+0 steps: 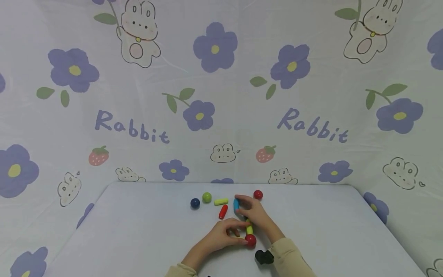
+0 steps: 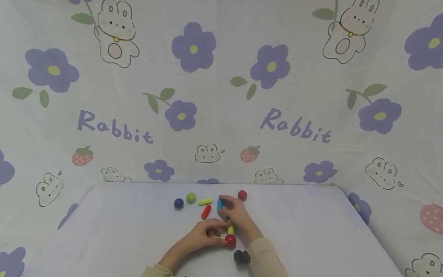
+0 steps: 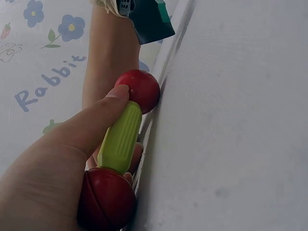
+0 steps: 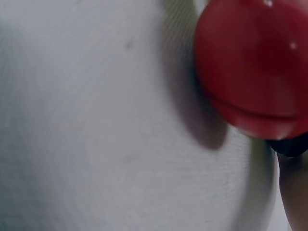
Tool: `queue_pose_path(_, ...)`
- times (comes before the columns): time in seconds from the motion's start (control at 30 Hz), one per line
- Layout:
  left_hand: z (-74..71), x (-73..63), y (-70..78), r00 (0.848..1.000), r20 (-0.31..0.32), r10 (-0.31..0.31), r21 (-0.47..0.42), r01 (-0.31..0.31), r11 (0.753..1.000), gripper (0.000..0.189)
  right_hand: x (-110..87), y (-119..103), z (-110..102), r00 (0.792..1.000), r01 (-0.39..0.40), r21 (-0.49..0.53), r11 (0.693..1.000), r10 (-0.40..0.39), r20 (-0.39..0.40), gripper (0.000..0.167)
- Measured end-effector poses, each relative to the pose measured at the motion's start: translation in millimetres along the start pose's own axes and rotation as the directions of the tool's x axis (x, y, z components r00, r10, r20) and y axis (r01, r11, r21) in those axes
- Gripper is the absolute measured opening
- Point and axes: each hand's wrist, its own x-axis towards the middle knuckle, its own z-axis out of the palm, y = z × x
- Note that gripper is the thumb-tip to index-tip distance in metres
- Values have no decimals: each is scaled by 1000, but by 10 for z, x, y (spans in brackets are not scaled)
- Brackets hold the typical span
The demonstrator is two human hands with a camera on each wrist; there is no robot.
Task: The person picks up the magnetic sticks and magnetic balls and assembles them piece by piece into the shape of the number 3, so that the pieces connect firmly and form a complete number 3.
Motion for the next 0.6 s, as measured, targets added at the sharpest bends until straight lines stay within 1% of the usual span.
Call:
queue_pose_path(0.17,-3,-10,74,1000,-1,7,-3,-7,1000,49,3,23,-27,1000,-1,45,999,1,-15,49)
queue_pose_path(0.23,-11,-21,140,1000,-4,8,-4,-8,1000,49,0,21,-44,1000,0,75,997,1,-11,49)
queue_pose_path(0.4,-47,-53,310,1000,-7,7,-10,-7,1000,48,-49,-99,-107,1000,10,156,988,-10,1,47)
queue_pose_path(0.5,-60,-64,355,1000,-2,2,-13,-2,1000,47,-82,-161,-137,1000,5,190,982,-6,3,47)
queue_pose_path(0.6,-62,-69,364,1000,2,-4,-18,4,1000,46,-85,-137,-158,1000,-8,208,978,9,-2,46)
